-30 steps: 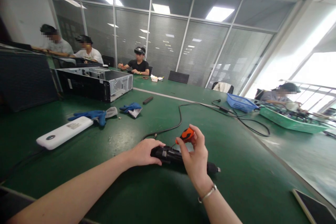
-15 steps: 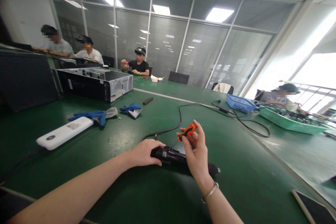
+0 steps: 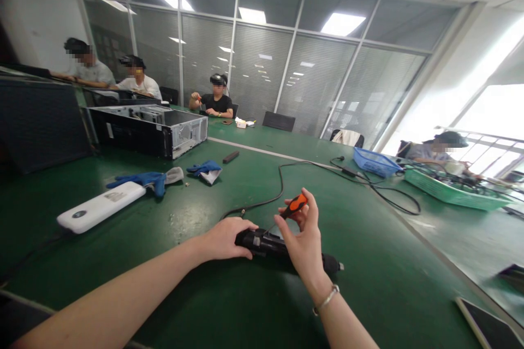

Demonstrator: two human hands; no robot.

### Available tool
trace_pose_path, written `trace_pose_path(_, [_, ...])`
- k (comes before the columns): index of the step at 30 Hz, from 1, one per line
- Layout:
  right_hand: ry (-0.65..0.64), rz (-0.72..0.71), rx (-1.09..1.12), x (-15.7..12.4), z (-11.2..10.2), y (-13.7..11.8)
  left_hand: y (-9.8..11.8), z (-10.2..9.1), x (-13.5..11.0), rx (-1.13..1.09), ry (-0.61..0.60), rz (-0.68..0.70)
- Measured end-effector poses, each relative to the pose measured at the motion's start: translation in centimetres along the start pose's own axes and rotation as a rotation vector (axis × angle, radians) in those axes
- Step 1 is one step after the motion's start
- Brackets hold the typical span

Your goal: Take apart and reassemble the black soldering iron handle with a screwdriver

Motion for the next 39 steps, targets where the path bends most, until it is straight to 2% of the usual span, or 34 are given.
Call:
trace_pose_path(3, [0.038,0.004,-0.083,0.1,-0.5,0.0,-0.1,0.0,0.0,0.002,0.001,-0.006])
trace_pose_path(8, [-0.078,0.021,0.074,-0.1,0.4,-0.2,0.0,-0.1,0.0,-0.003,-0.002,-0.006])
trace_pose_path(13, [0.039,-0.049,-0.096,-0.2,-0.5,-0.4,0.0,-0.2,0.0,-0.017,-0.014,-0.021])
trace_pose_path(18, [-0.085,-0.051,0.036,-0.6,0.7,-0.7,-0.1,-0.4,-0.1,-0.059,-0.009,-0.014])
trace_pose_path(23, [-0.002,-0.180,-0.206,-0.9,0.1,-1.3,0.2,-1.0,-0.4,-0.129,0.008,0.062])
trace_pose_path(28, [-0.146,-0.154,-0.143,-1.0,1.2,-1.3,-0.5,-1.2,-0.4,-0.146,0.008,0.006])
trace_pose_path(34, [0.056,-0.337,0.028,-1.4,0.8,-4.4,-0.6,-0.9,-0.3,-0.170,0.013,-0.001])
trace_pose_path(39, [-0.155,-0.428,-0.080,-2.4,4.0,-4.5,-0.5,-1.0,-0.4,-0.168,0.029,0.000])
Point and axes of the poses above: each hand's wrist, its own x-axis towards the middle knuckle, its own z-axis out of the palm, y = z × x, the point moved 8 cm from there along x, towards the middle knuckle, and after that the axes turned 11 degrees about x, right-handed, at the moved point
